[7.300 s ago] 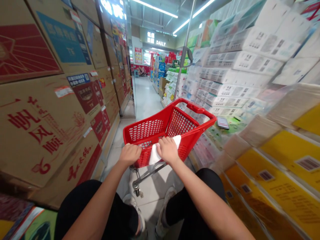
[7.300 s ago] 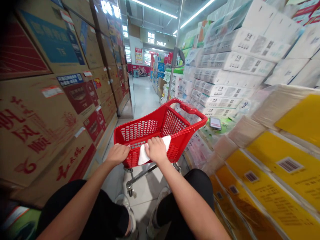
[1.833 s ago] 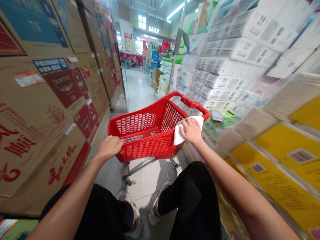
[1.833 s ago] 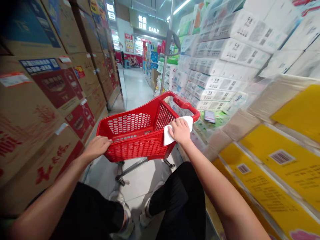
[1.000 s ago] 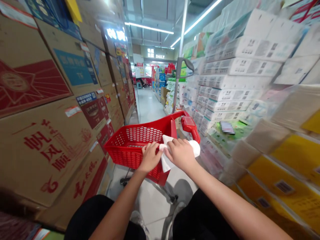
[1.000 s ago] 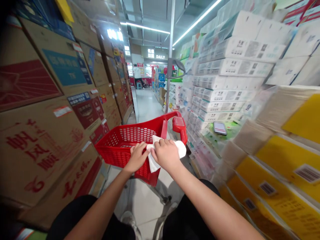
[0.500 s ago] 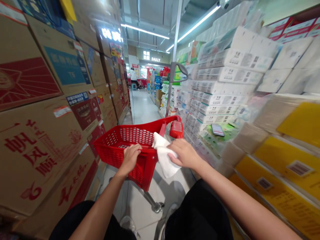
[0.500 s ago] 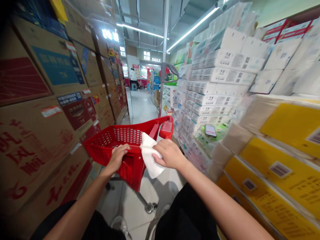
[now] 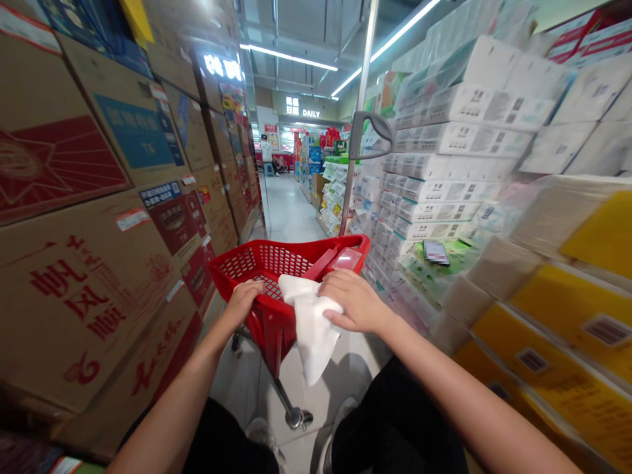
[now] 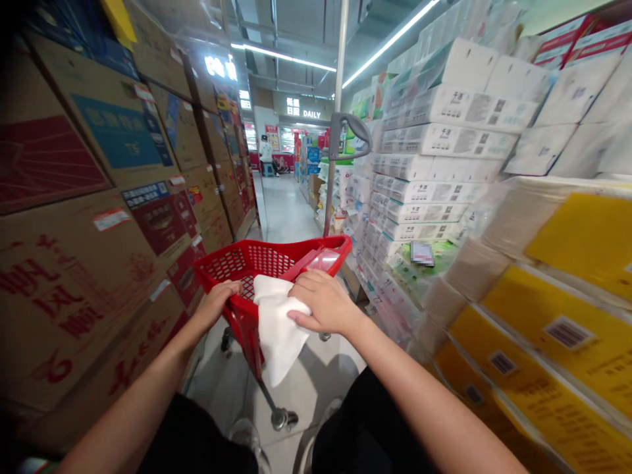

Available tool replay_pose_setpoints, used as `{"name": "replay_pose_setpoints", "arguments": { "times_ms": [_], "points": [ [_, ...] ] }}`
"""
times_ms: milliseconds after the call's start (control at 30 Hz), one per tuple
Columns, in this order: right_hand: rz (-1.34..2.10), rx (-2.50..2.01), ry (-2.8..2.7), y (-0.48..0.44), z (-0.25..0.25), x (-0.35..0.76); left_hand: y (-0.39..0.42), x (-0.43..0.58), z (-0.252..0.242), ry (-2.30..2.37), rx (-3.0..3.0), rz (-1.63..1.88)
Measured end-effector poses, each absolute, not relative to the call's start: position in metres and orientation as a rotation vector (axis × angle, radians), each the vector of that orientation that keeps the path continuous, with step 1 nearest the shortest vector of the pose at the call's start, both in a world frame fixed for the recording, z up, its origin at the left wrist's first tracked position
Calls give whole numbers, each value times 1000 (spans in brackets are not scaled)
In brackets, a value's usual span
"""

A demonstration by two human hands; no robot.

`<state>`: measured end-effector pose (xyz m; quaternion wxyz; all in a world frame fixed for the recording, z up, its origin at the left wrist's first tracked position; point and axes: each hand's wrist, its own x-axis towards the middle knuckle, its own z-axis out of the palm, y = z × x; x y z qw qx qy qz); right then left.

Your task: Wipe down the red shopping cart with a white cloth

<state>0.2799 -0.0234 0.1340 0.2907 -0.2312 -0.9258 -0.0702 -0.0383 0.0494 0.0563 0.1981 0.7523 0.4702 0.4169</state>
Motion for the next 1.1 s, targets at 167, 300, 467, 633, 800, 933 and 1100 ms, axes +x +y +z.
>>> {"name": "replay_pose_setpoints", "arguments": {
  "times_ms": [167,300,467,633,800,933,1100],
  "points": [
    [-220,-774,-2366,-35,126,251,37,-27,90,1207,2082,1148],
    [-236,-818,-2349,-41,128,234,2,6,120,1196,2099,1153],
    [-305,-932,-2317,-40,134,226,-24,28,124,1361,2026,1353],
    [-340,-991,-2321,-34,138,231,-17,26,113,1292,1957,1434],
    [-394,-1033,-2304,-22,141,249,-15,26,105,1220,2019,1459],
    [-380,-1016,-2275,-16,145,264,-23,26,108,1238,2134,1380],
    [-204,-830,-2271,-34,149,256,-27,28,114,1158,2282,1269]
  ]
}}
